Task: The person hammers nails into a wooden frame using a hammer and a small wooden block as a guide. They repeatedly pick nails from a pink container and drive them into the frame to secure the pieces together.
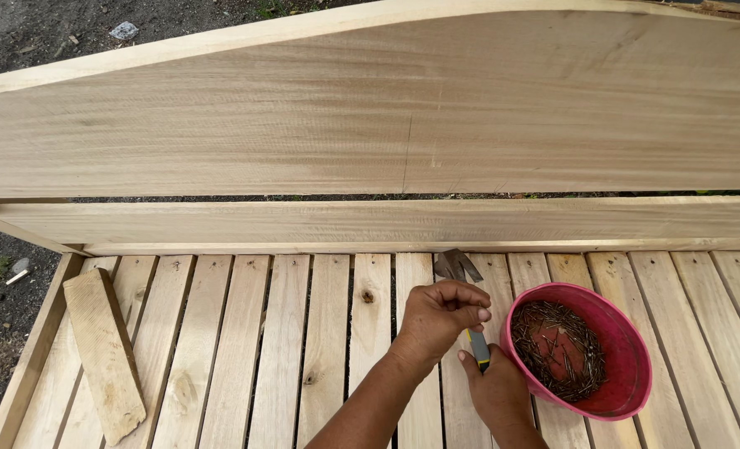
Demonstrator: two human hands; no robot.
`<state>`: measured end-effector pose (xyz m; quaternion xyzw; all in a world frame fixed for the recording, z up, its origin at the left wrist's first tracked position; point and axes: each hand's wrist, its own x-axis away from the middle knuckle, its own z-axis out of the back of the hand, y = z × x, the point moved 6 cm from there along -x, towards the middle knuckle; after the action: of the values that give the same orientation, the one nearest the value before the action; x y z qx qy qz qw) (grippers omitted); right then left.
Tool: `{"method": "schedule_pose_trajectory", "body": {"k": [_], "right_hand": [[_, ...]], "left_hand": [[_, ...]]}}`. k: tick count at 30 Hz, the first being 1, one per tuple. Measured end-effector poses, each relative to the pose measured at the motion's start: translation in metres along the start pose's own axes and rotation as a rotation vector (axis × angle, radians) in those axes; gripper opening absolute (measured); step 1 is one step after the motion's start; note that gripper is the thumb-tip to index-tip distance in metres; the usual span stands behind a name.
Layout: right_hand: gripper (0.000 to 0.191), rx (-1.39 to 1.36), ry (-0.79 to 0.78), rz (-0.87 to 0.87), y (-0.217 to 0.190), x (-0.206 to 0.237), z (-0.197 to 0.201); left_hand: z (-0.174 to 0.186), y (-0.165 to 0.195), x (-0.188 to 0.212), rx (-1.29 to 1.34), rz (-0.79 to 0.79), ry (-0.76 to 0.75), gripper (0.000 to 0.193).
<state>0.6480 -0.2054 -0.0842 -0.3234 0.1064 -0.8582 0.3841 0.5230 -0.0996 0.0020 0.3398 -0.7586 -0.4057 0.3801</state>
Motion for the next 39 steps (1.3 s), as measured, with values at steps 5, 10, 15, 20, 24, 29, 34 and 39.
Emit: {"method": "schedule_pose_trajectory", "body": {"k": [5,10,15,20,24,29,34,39], "right_hand": [[0.048,0.020,0.020,-0.005,-0.008,0.007,0.008],[0.049,0.003,0.016,-0.002,-0.005,0.008,0.008],[0.049,-0.021,0.006,-0.002,-0.005,0.010,0.007],[0.049,0.012,-0.016,-0.049,0.003,0.011,0.005],[0.047,0.013,-0.048,-0.060,0.011,0.007,-0.004],[0.048,0.090,-0.047,-0.078,0.018,0.005,-0.014],[0.046,0.157,-0.054,-0.139,0.021,0.002,-0.014],[0.041,0.125,-0.032,-0.106,0.019,0.003,-0.013]], "left_hand": [[0.094,-0.005,-0.004,-0.207,0.077,0.387,0.034],[0.116,-0.033,-0.033,-0.207,0.146,0.473,0.014],[0.124,-0.044,-0.046,-0.266,0.191,0.526,0.021],[0.134,-0.045,-0.059,-0.298,0.161,0.495,0.018],[0.144,-0.036,-0.060,-0.527,0.054,0.562,0.012],[0.148,-0.023,-0.052,-0.541,-0.043,0.664,0.004],[0.139,-0.029,-0.055,-0.386,0.008,0.631,0.010],[0.127,-0.030,-0.067,-0.423,-0.213,0.588,0.008]]}}
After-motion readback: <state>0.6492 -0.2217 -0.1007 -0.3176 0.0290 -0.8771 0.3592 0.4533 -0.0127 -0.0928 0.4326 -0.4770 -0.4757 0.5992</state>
